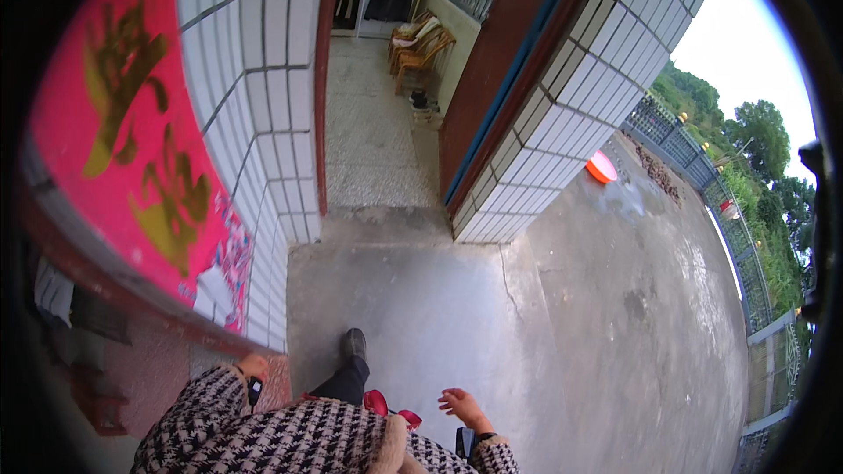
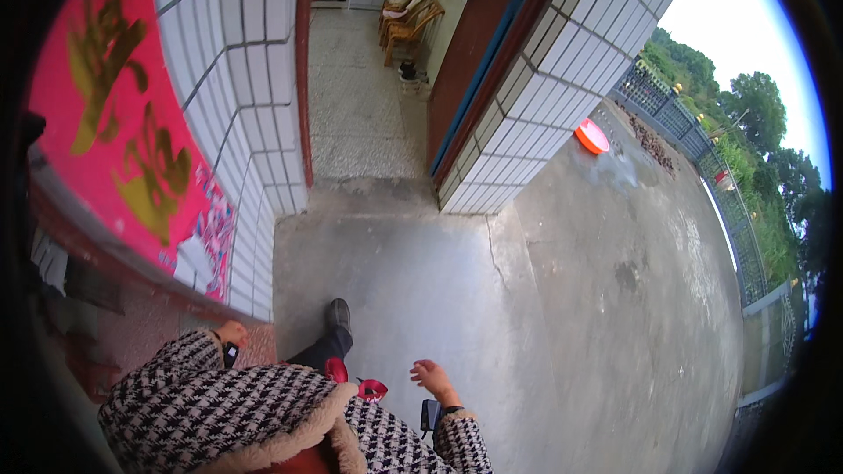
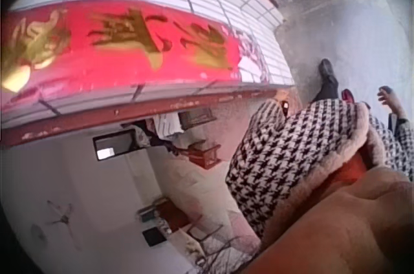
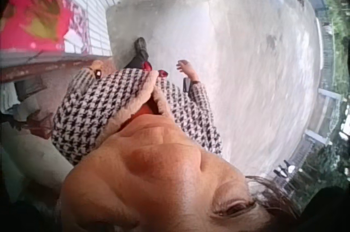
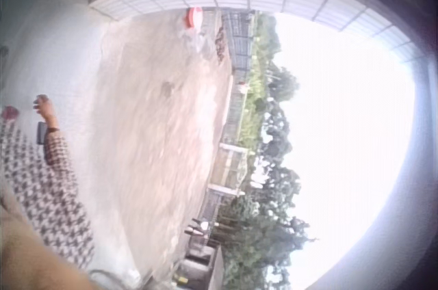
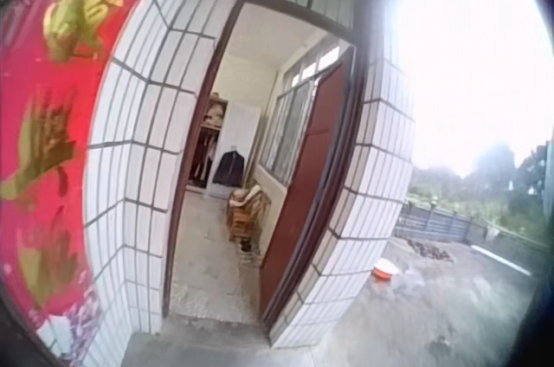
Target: The person folds a pair of purple trousers and a red garment on a pink floral bedsheet, then stacks them with other folded clothes. The person then walks outside to a rooftop terrace and removes a red and a grey garment from a clothesline.
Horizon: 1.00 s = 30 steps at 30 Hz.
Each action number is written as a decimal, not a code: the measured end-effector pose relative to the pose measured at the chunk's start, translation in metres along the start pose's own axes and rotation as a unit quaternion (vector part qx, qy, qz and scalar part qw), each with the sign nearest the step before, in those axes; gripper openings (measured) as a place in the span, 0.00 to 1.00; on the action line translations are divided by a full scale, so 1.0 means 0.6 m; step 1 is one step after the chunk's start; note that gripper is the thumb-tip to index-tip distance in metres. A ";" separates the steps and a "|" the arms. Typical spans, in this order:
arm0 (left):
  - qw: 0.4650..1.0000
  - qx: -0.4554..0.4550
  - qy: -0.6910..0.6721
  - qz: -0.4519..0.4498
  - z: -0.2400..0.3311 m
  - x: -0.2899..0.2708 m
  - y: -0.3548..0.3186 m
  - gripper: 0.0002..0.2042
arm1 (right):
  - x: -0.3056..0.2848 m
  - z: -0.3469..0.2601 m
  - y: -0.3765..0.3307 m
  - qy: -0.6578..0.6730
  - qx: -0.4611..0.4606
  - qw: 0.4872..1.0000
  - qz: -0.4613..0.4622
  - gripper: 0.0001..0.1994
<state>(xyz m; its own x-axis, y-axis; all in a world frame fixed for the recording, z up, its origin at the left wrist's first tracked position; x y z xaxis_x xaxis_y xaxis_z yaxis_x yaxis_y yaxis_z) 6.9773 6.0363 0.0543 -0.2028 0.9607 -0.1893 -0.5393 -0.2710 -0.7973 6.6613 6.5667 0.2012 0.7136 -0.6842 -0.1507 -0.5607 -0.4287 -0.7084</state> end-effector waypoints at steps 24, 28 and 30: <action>0.996 0.067 -0.009 0.060 0.969 -0.009 0.510 0.08 | -0.658 -0.432 0.805 -0.042 0.066 0.997 0.012 0.13; 0.983 0.069 -0.115 0.127 0.927 -0.037 0.539 0.09 | -0.611 -0.715 0.983 -0.340 -0.146 0.917 -0.148 0.09; 0.991 0.033 -0.070 0.113 0.876 -0.062 0.582 0.09 | -0.564 -0.832 1.066 -0.429 -0.242 0.857 -0.152 0.10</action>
<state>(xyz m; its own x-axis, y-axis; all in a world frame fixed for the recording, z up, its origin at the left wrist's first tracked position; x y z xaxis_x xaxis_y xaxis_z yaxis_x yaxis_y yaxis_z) 6.3668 5.8746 0.0841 -0.4337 0.8587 -0.2729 -0.5180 -0.4855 -0.7043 5.8518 6.2294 0.1433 0.7877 0.0995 -0.6080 -0.2535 -0.8472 -0.4670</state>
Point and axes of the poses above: each hand's wrist, its own y-axis towards the middle knuckle, its own x-axis out of the palm, z = x × y, the point moved 4 cm from there along y, towards the middle knuckle, and after that the axes turned 2 degrees about -y, right-handed, at the moved point
